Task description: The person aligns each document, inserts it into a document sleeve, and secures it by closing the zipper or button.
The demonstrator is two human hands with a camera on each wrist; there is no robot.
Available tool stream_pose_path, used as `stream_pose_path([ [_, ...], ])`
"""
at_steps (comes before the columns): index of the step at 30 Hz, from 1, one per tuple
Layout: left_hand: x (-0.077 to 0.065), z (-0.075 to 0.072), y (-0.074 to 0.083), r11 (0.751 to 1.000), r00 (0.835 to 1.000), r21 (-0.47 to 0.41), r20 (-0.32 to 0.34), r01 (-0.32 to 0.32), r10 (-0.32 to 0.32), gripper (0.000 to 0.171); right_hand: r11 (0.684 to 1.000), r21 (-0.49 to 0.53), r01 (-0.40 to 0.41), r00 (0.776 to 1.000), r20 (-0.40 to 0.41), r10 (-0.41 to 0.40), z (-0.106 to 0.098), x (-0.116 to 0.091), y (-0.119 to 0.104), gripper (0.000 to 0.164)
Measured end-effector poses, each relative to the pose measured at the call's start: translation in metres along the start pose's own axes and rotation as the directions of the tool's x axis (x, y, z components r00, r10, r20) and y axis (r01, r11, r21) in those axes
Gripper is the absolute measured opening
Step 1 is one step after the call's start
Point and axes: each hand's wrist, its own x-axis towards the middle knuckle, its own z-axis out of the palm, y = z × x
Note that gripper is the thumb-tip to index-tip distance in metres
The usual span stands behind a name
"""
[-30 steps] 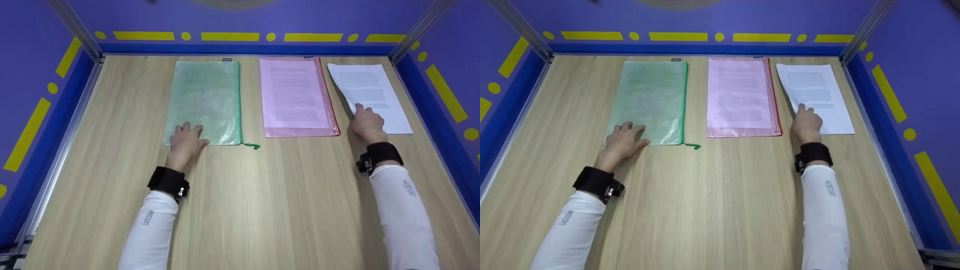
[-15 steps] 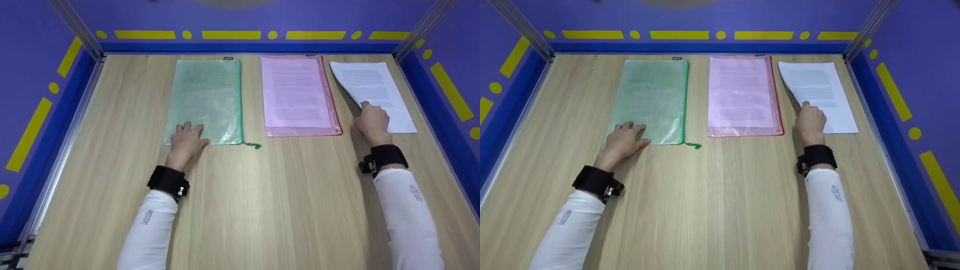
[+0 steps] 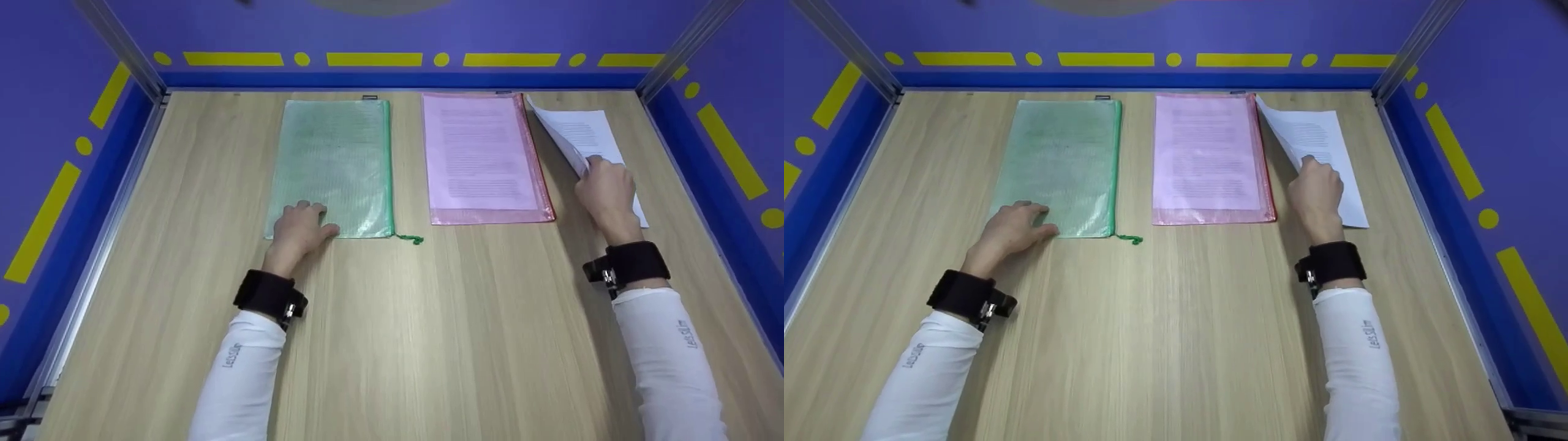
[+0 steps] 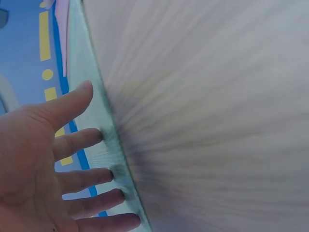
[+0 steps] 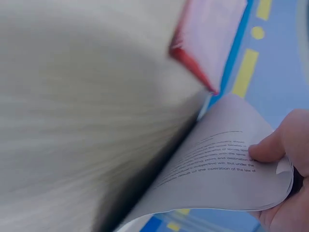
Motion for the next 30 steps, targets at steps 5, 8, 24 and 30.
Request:
stream_pose_path([
  [5, -0.001, -0.004, 0.006, 0.992, 0.998, -0.125, -0.059, -0.030, 0.023, 0.057, 0.998, 0.064, 0.016, 0.999, -0.035, -0.014, -0.009, -0.007, -0.019, 0.030],
  [8, 0.000, -0.004, 0.013, 0.977, 0.994, -0.203, -0.104, -0.059, 0.039, 0.057, 0.995, 0.100, 0.010, 0.999, -0.036, -0.007, -0.014, -0.010, -0.032, 0.032],
  [24, 0.005, 0.020, 0.063, 0.743, 0.978, -0.636, -0.130, -0.209, 0.164, 0.049, 0.966, 0.251, 0.064, 0.998, 0.000, -0.066, -0.007, -0.038, -0.117, 0.037],
  [30, 0.011, 0.032, 0.079, 0.653, 0.980, -0.731, -0.157, -0.198, 0.122, 0.045, 0.954, 0.286, 0.086, 0.993, 0.048, -0.104, 0.014, -0.047, -0.146, 0.035],
])
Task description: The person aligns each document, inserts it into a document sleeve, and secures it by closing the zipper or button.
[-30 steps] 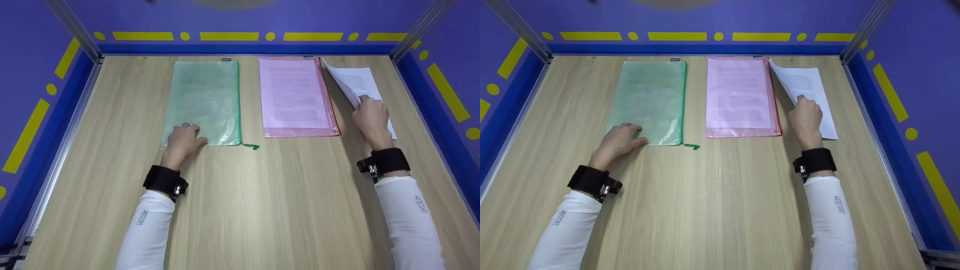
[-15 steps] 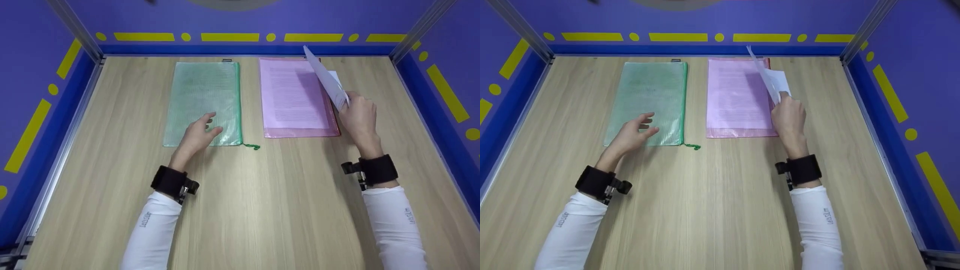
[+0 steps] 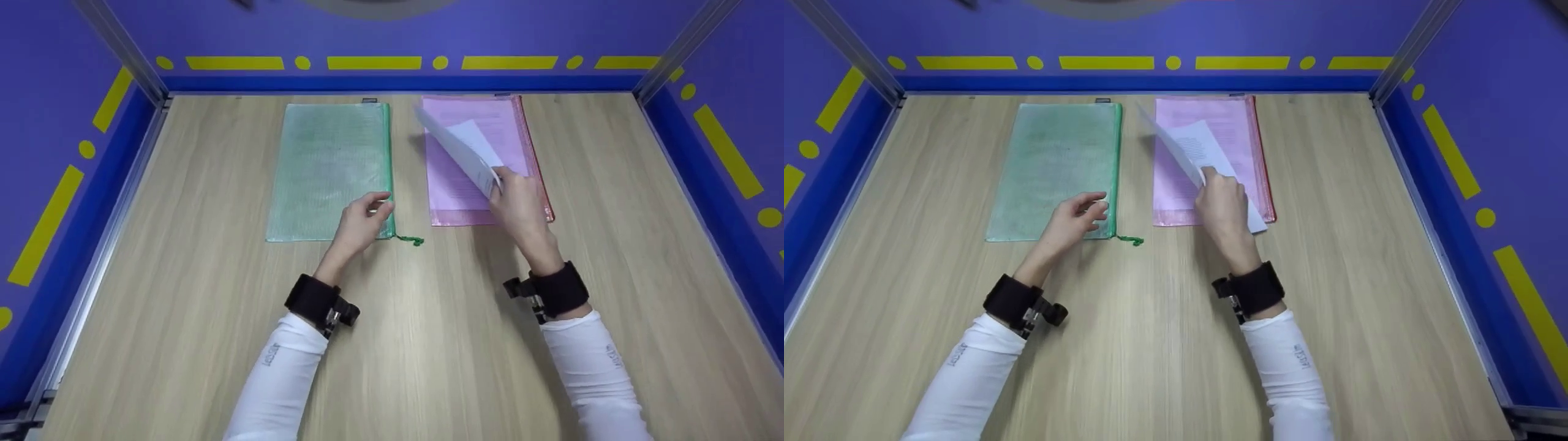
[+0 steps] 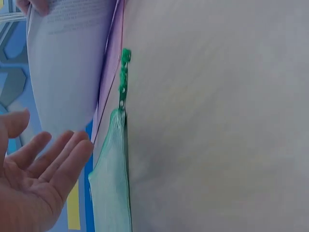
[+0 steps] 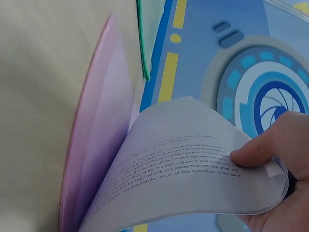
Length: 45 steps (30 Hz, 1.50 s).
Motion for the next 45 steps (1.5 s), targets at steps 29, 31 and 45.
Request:
stream_pose_path([
  [29, 0.031, 0.026, 0.011, 0.855, 0.949, -0.413, 0.112, 0.314, -0.294, 0.056, 0.960, 0.022, 0.278, 0.932, 0.237, -0.275, 0.071, -0.039, -0.063, 0.030],
  [31, 0.031, 0.027, 0.010, 0.837, 0.951, -0.452, 0.117, 0.309, -0.288, 0.048, 0.949, 0.009, 0.317, 0.917, 0.251, -0.308, 0.072, -0.042, -0.063, 0.029],
  [45, 0.034, 0.023, -0.001, 0.982, 0.987, -0.154, -0.096, 0.109, -0.125, 0.041, 0.912, 0.153, 0.381, 0.771, 0.492, -0.405, 0.062, -0.042, -0.054, 0.064],
])
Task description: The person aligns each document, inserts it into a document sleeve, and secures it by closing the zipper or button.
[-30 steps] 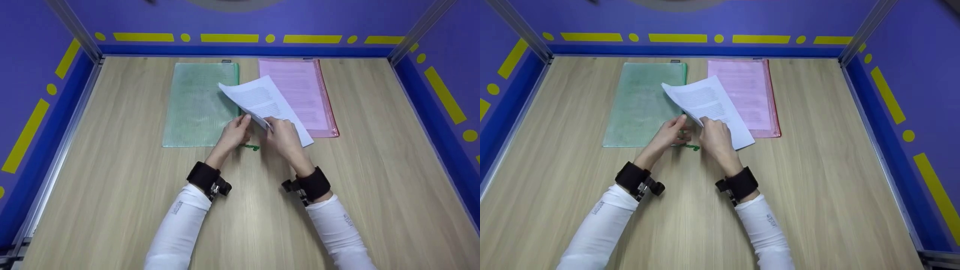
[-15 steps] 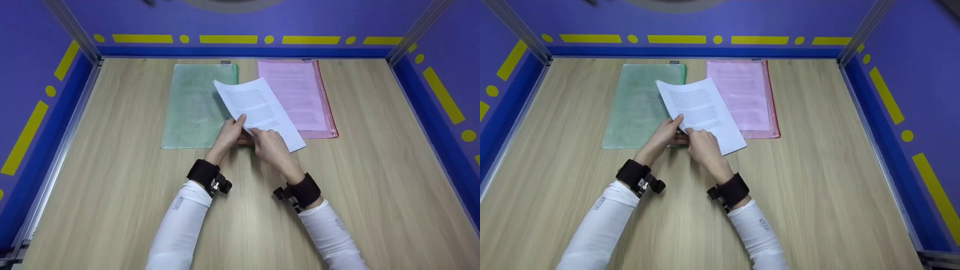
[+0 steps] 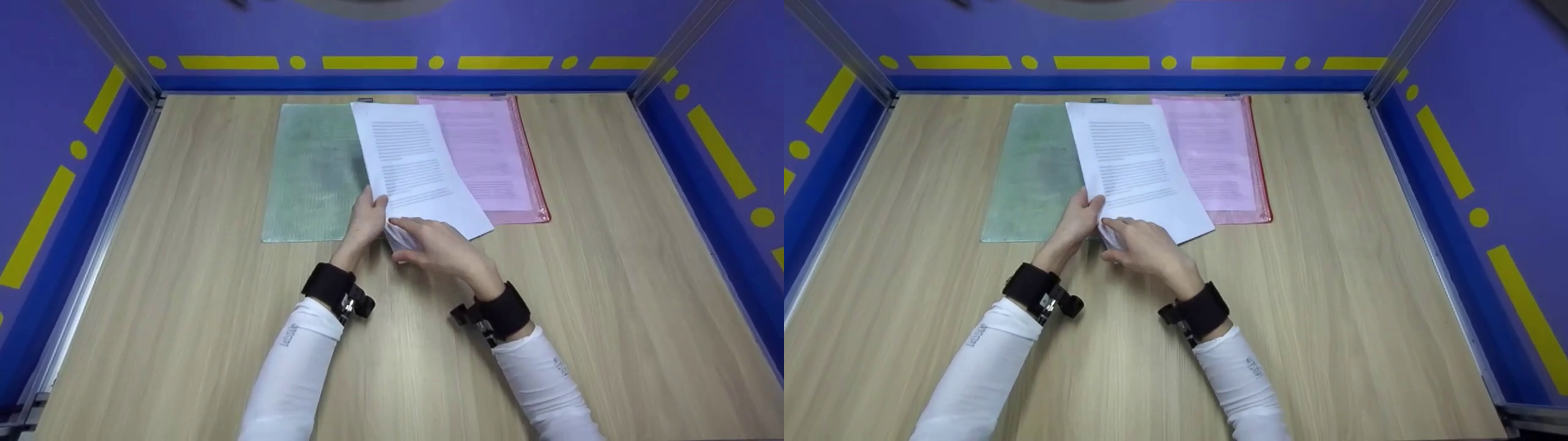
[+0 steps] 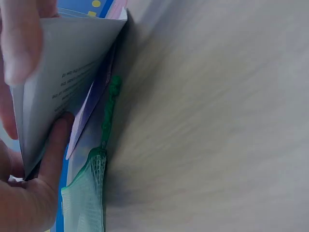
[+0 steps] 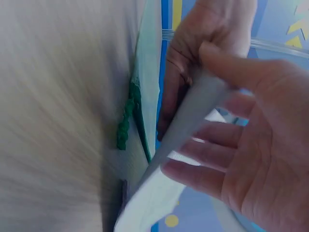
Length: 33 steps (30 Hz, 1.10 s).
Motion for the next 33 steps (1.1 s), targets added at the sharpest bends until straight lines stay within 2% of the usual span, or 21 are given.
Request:
stream_pose_path([
  [2, 0.000, -0.002, 0.000, 1.000, 0.999, 0.017, -0.021, -0.025, 0.025, 0.040, 0.999, 0.039, 0.007, 1.000, -0.004, -0.007, -0.006, -0.003, 0.004, 0.068],
  [5, -0.002, -0.006, 0.000, 1.000, 0.999, -0.006, -0.034, -0.029, 0.029, 0.039, 0.996, 0.093, -0.007, 0.999, -0.045, 0.011, -0.015, -0.007, 0.013, 0.070],
  [9, -0.004, -0.008, 0.002, 0.999, 1.000, -0.048, -0.027, -0.010, 0.009, 0.042, 0.985, 0.165, -0.054, 0.983, -0.166, 0.081, -0.029, -0.014, 0.030, 0.065],
  [11, -0.005, -0.010, 0.002, 0.999, 1.000, -0.054, -0.023, -0.007, 0.006, 0.043, 0.978, 0.190, -0.080, 0.954, -0.269, 0.130, -0.033, -0.015, 0.039, 0.060],
  [14, -0.007, -0.015, 0.002, 0.999, 1.000, -0.050, -0.024, -0.019, 0.018, 0.043, 0.960, 0.253, -0.120, 0.881, -0.419, 0.221, -0.036, -0.014, 0.054, 0.056],
  [16, -0.008, -0.018, 0.003, 0.999, 0.999, -0.047, -0.023, -0.025, 0.024, 0.043, 0.937, 0.317, -0.148, 0.841, -0.458, 0.288, -0.036, -0.013, 0.064, 0.060],
  [18, -0.010, -0.021, 0.003, 0.998, 0.999, -0.060, -0.022, -0.031, 0.030, 0.043, 0.903, 0.393, -0.175, 0.825, -0.442, 0.352, -0.035, -0.013, 0.072, 0.069],
  [21, -0.013, -0.027, 0.005, 0.995, 0.999, -0.094, -0.022, -0.028, 0.026, 0.041, 0.839, 0.498, -0.220, 0.836, -0.347, 0.425, -0.033, -0.009, 0.080, 0.084],
  [24, -0.014, -0.031, 0.006, 0.992, 0.999, -0.116, -0.013, -0.041, 0.040, 0.040, 0.749, 0.616, -0.245, 0.845, -0.243, 0.476, -0.030, -0.004, 0.086, 0.091],
  [28, -0.014, -0.033, 0.005, 0.991, 0.998, -0.117, 0.006, -0.064, 0.065, 0.040, 0.574, 0.772, -0.272, 0.835, -0.107, 0.539, -0.029, -0.001, 0.092, 0.091],
  [30, -0.014, -0.033, 0.004, 0.991, 0.998, -0.121, 0.010, -0.063, 0.065, 0.039, 0.493, 0.824, -0.279, 0.835, -0.045, 0.549, -0.028, -0.001, 0.093, 0.084],
  [33, -0.015, -0.032, 0.003, 0.991, 0.999, -0.128, 0.018, -0.044, 0.047, 0.039, 0.393, 0.880, -0.268, 0.838, 0.012, 0.545, -0.025, -0.003, 0.094, 0.069],
])
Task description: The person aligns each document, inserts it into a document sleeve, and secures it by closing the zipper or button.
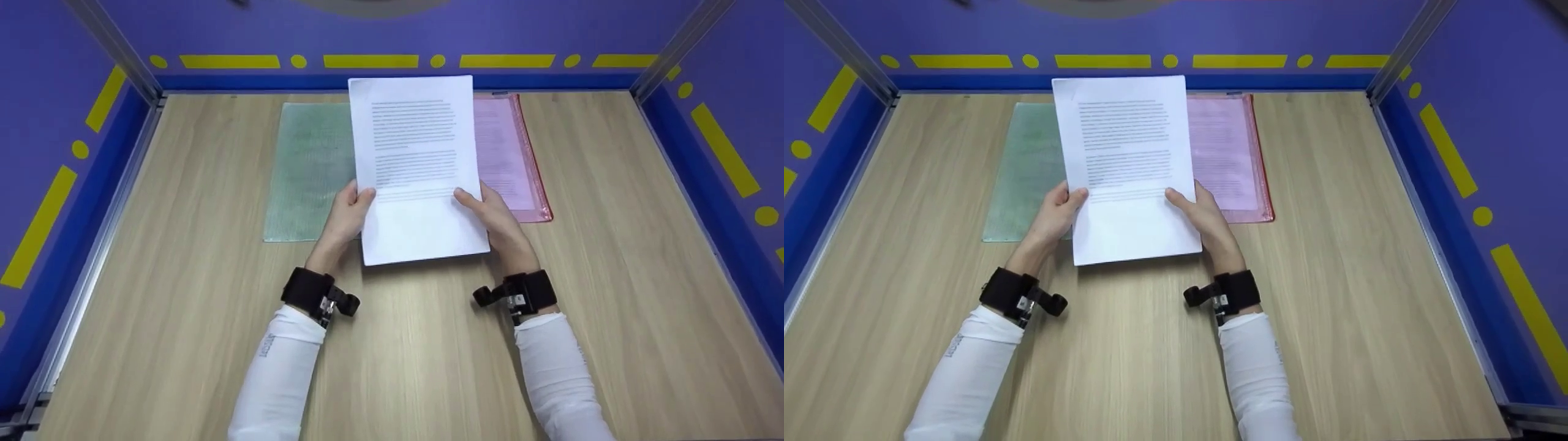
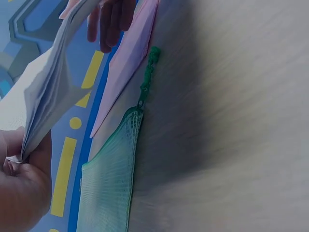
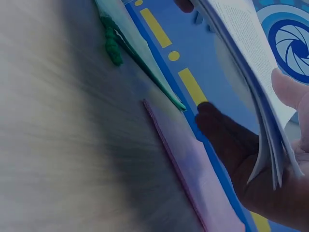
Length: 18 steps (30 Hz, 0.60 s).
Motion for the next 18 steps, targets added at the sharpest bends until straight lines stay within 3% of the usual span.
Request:
stream_pose_path([
  [6, 0.0005, 0.0000, -0.0028, 1.000, 1.000, -0.009, -0.013, 0.007, -0.007, 0.039, 0.992, 0.128, 0.005, 1.000, -0.022, -0.002, 0.0037, -0.0025, 0.0043, 0.042],
  [10, 0.0005, -0.0007, -0.0033, 1.000, 1.000, -0.023, -0.002, 0.010, -0.010, 0.038, 0.994, 0.106, 0.033, 0.998, -0.065, -0.026, 0.0055, -0.0033, 0.0033, 0.040],
  [18, -0.0035, -0.0039, -0.0041, 0.999, 0.994, -0.038, 0.100, 0.036, -0.032, 0.038, 0.988, 0.132, 0.078, 0.989, -0.138, -0.060, 0.0044, -0.0014, 0.0015, 0.042],
])
